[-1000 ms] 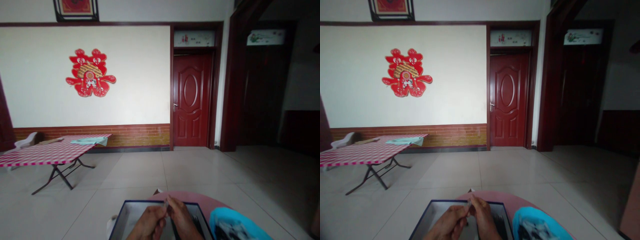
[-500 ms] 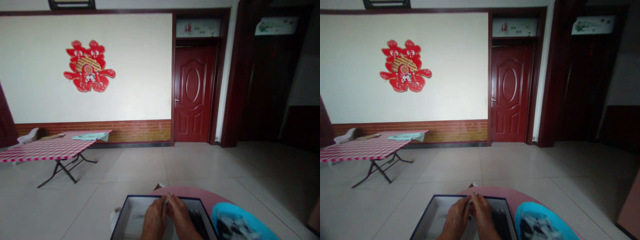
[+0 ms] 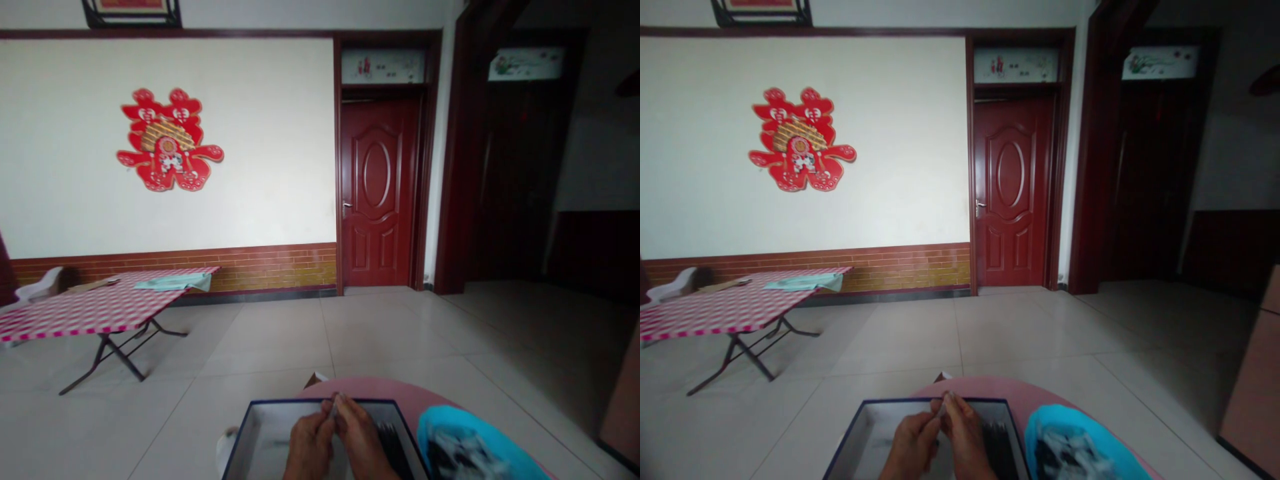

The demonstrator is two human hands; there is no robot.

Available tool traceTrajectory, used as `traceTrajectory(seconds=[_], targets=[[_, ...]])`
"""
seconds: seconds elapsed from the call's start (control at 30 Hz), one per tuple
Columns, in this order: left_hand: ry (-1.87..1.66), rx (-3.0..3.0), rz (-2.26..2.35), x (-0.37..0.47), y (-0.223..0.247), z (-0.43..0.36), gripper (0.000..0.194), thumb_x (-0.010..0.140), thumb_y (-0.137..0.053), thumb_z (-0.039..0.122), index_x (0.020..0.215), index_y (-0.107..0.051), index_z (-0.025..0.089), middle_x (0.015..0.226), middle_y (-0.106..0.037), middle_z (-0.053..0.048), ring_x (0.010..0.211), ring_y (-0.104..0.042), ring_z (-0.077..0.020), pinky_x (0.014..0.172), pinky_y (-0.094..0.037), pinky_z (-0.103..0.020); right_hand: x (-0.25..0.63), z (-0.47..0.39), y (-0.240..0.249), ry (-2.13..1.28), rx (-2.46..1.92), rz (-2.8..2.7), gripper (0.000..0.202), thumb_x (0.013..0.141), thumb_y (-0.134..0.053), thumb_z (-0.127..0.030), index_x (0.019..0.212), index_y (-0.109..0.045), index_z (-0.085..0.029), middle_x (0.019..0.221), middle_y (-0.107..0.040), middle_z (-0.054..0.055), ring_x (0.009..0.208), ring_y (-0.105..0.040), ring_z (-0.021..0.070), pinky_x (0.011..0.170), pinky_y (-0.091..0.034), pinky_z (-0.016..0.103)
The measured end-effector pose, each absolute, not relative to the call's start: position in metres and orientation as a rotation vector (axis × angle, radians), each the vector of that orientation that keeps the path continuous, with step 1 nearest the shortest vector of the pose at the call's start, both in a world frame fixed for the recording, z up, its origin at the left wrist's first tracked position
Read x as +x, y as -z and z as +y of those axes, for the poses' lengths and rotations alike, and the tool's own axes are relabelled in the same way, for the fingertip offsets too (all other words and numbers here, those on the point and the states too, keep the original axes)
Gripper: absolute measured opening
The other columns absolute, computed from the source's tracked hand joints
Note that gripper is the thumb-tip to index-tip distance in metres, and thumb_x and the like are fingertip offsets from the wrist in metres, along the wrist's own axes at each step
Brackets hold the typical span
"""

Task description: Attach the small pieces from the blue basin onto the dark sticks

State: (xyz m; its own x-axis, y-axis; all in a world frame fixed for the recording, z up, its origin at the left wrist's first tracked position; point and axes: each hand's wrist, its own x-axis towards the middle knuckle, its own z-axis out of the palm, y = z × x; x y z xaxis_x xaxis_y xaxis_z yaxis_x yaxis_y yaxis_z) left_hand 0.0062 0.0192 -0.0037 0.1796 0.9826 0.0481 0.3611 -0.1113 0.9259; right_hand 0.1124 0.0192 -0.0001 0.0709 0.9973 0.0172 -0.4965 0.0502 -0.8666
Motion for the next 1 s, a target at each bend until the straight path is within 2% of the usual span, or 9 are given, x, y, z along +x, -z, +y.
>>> traceTrajectory(seconds=[0.1,0.2,0.27,0.43,0.63,0.8,0.9,0.93,1.0], targets=[[-0.817,1.218,1.061,0.002,0.004,0.023,0.048,0.072,-0.049,0.061,0.063,-0.056,0.015,0.042,-0.043,0.005,0.032,-0.033,-0.0064,0.034,-0.021,-0.018,0.115,0.018,-0.007,-1.375,-0.781,-0.835,0.034,0.069,-0.063,-0.049,0.072,-0.066,-0.015,0.07,-0.064,0.004,0.062,-0.057,0.015,0.058,-0.042,0.026],[-0.77,0.96,0.902,-0.003,0.0,0.024,0.046,0.061,-0.062,0.059,0.072,-0.057,0.015,0.047,-0.043,0.007,0.035,-0.032,-0.0037,0.037,-0.02,-0.016,0.117,0.017,-0.013,-1.442,-0.661,-0.872,0.032,0.073,-0.06,-0.046,0.076,-0.066,-0.015,0.069,-0.063,0.002,0.058,-0.055,0.0123,0.059,-0.041,0.025],[-0.785,0.969,0.86,-0.005,-0.003,0.024,0.048,0.059,-0.063,0.06,0.073,-0.057,0.015,0.048,-0.043,0.006,0.036,-0.031,-0.0038,0.037,-0.019,-0.016,0.119,0.018,-0.014,-1.512,-0.593,-0.856,0.03,0.074,-0.06,-0.044,0.078,-0.066,-0.015,0.073,-0.064,0.003,0.061,-0.055,0.0121,0.06,-0.041,0.025],[-0.901,1.452,1.057,0.002,-0.003,0.024,0.047,0.071,-0.052,0.061,0.062,-0.057,0.015,0.045,-0.046,0.003,0.041,-0.04,-0.009,0.041,-0.027,-0.02,0.116,0.026,-0.004,-1.552,-0.578,-0.781,0.035,0.066,-0.068,-0.048,0.078,-0.065,-0.015,0.074,-0.065,0.004,0.069,-0.057,0.0158,0.061,-0.042,0.026],[-1.012,1.89,1.468,0.004,0.009,0.016,0.025,0.081,-0.047,0.04,0.08,-0.064,0.021,0.07,-0.064,-0.004,0.068,-0.061,-0.0189,0.06,-0.041,-0.023,0.112,0.02,0.002,-1.446,-0.84,-0.747,0.033,0.063,-0.069,-0.049,0.068,-0.063,-0.017,0.064,-0.061,-0.001,0.057,-0.053,0.0118,0.053,-0.04,0.023],[-0.75,2.128,1.693,0.002,0.017,0.018,0.031,0.084,-0.039,0.028,0.104,-0.062,0.025,0.089,-0.067,-0.007,0.077,-0.064,-0.0195,0.062,-0.043,-0.022,0.115,0.021,0.004,-1.414,-0.893,-0.695,0.033,0.058,-0.072,-0.048,0.068,-0.064,-0.018,0.063,-0.06,-0.001,0.057,-0.054,0.012,0.056,-0.042,0.024],[-0.786,2.148,1.556,0.005,0.014,0.021,0.037,0.084,-0.038,0.029,0.115,-0.057,0.023,0.084,-0.067,-0.007,0.074,-0.063,-0.0191,0.065,-0.043,-0.024,0.117,0.023,0.004,-1.387,-0.861,-0.689,0.033,0.057,-0.072,-0.048,0.068,-0.065,-0.018,0.064,-0.061,0.0,0.06,-0.056,0.0143,0.058,-0.044,0.026],[-0.842,2.12,1.487,0.006,0.012,0.022,0.037,0.084,-0.038,0.032,0.113,-0.059,0.022,0.079,-0.067,-0.007,0.071,-0.062,-0.0192,0.065,-0.042,-0.025,0.118,0.023,0.002,-1.373,-0.858,-0.694,0.033,0.057,-0.072,-0.048,0.068,-0.065,-0.018,0.064,-0.062,0.0,0.062,-0.056,0.015,0.058,-0.044,0.026],[-0.932,1.964,1.381,0.008,0.006,0.024,0.038,0.083,-0.04,0.044,0.094,-0.066,0.018,0.064,-0.063,-0.006,0.059,-0.058,-0.0182,0.059,-0.04,-0.026,0.119,0.021,-0.004,-1.355,-0.846,-0.714,0.032,0.058,-0.071,-0.047,0.067,-0.065,-0.017,0.065,-0.063,0.001,0.064,-0.056,0.0159,0.058,-0.043,0.026]])
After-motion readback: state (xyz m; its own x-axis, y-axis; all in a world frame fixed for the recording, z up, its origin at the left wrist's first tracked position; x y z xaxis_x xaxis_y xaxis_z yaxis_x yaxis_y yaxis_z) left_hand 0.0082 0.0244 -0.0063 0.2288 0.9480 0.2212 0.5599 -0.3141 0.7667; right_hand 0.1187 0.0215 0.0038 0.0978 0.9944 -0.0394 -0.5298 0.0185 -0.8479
